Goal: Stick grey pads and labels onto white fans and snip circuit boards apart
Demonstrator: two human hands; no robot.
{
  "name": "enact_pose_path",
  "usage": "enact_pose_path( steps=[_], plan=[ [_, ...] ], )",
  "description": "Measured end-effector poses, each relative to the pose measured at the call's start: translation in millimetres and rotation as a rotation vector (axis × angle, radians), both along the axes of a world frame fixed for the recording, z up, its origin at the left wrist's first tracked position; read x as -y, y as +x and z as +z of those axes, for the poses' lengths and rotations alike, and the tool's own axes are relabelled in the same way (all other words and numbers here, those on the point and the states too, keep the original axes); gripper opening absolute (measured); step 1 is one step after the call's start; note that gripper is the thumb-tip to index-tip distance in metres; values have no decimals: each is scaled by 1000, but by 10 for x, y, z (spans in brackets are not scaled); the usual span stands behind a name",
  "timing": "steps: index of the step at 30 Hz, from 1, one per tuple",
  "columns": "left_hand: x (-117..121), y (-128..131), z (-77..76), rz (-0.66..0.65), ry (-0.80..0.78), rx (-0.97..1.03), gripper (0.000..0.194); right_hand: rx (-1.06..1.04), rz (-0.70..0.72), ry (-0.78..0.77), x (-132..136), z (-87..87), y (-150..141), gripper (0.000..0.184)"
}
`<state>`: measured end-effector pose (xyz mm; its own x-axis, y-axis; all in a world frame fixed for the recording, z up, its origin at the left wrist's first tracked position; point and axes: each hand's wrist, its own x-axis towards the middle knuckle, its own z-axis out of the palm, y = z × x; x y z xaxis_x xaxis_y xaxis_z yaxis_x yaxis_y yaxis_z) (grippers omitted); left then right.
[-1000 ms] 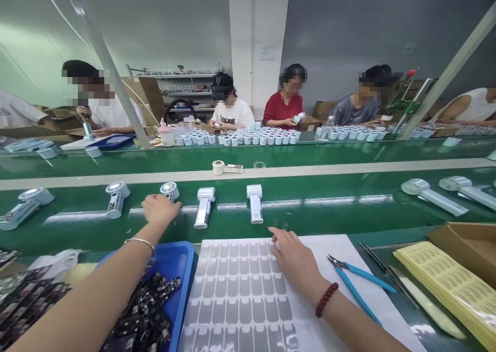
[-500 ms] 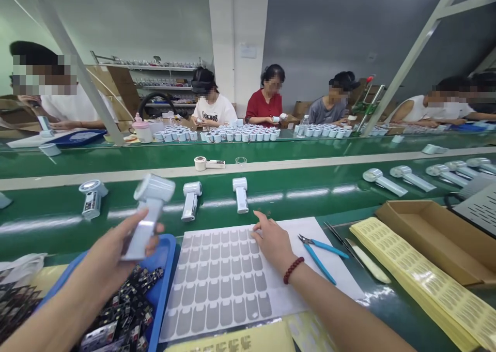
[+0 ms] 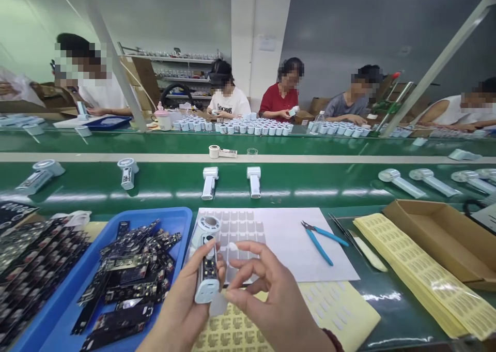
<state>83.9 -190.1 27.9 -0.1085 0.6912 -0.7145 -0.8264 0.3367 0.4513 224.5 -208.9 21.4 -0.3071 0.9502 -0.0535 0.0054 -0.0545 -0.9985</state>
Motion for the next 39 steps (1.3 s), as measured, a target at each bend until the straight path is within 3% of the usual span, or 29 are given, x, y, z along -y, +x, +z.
enact_pose_path(
  steps=[7,25,27,30,33,36,39],
  plan=[
    [64,45,-34,-3,20,86,17,20,-30,-56,50,29,-137,56],
    [81,59,-16,0,42,98,24,45,-58,-26,60,49,-191,54],
    [93,80,-25,-1,46,115,26,69,-63,13,80,18,-198,54],
    [121,130,1,28,44,137,28,173,-102,191,128,-66,-223,60],
    [151,168,76,68,-51,181,24,267,-194,329,155,-124,-232,75],
    [164,162,128,39,-154,277,16,184,-238,209,143,-134,-152,88],
    [183,122,63,-44,-139,259,15,63,-251,77,126,-178,53,62]
  ],
)
